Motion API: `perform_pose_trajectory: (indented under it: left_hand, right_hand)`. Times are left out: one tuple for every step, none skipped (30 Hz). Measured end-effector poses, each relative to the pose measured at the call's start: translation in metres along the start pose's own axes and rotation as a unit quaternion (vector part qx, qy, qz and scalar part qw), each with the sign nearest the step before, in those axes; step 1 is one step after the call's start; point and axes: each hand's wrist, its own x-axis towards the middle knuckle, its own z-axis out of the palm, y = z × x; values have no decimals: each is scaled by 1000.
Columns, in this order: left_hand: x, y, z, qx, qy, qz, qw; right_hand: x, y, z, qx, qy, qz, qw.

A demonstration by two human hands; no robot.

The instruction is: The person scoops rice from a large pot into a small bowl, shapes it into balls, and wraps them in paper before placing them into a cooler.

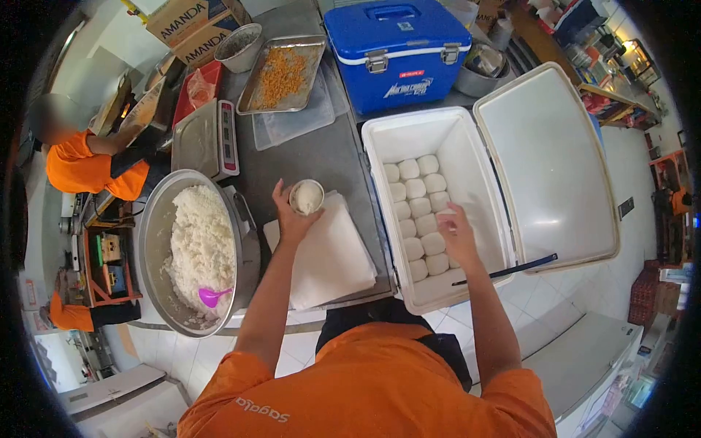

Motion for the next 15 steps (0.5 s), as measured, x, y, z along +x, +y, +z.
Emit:
perform_pose_trajectory:
  left_hand:
    - [-21,11,-8,-13,2,-24,1000]
    - [-44,18,-17,-29,18,-23,999]
    - [-68,24,-27,-46,36,-21,998]
    - [-93,18,-43,-4,-8,-47,999]
    - [-110,13,-56,38,-51,-72,995]
    - [-117,22,-64,44,-52,-69,995]
    - [-123,36,-71,115,-118,-39,986]
    - [-127,48,-75,185,-182,-11,966]
    - [-127,53,-69,188,-183,-13,965]
    - [-123,59,-54,298,-222,27,928]
    - [-121,65,-36,401,-258,67,876]
    - [-122,76,-19,418,-276,11,866]
    - [-123,79,-11,416,-276,11,866]
    - [-123,81,-6,430,-280,2,858]
    - [-124,81,-3,443,-286,-8,850]
  right_hand:
    - [-4,-3,-5,17,20,-16,1000]
    - [-8,-8,-9,35,41,-32,998]
    - [-12,-15,-11,41,39,-28,998]
    - [-14,-23,-12,73,50,-30,996]
    - [-14,-29,-13,103,62,-32,992]
    - [-12,-34,-13,110,62,-33,991]
    - [-10,-38,-12,137,54,-35,988]
    - [-8,-42,-11,164,45,-36,985]
    - [-6,-47,-9,167,44,-34,984]
    - [-1,-54,-7,169,33,-39,984]
    - [3,-60,-4,171,24,-44,984]
    - [5,-65,-2,170,23,-44,984]
    - [7,-70,-1,175,16,-53,983]
    - [9,-74,0,181,10,-62,982]
    - [10,-78,1,179,10,-60,982]
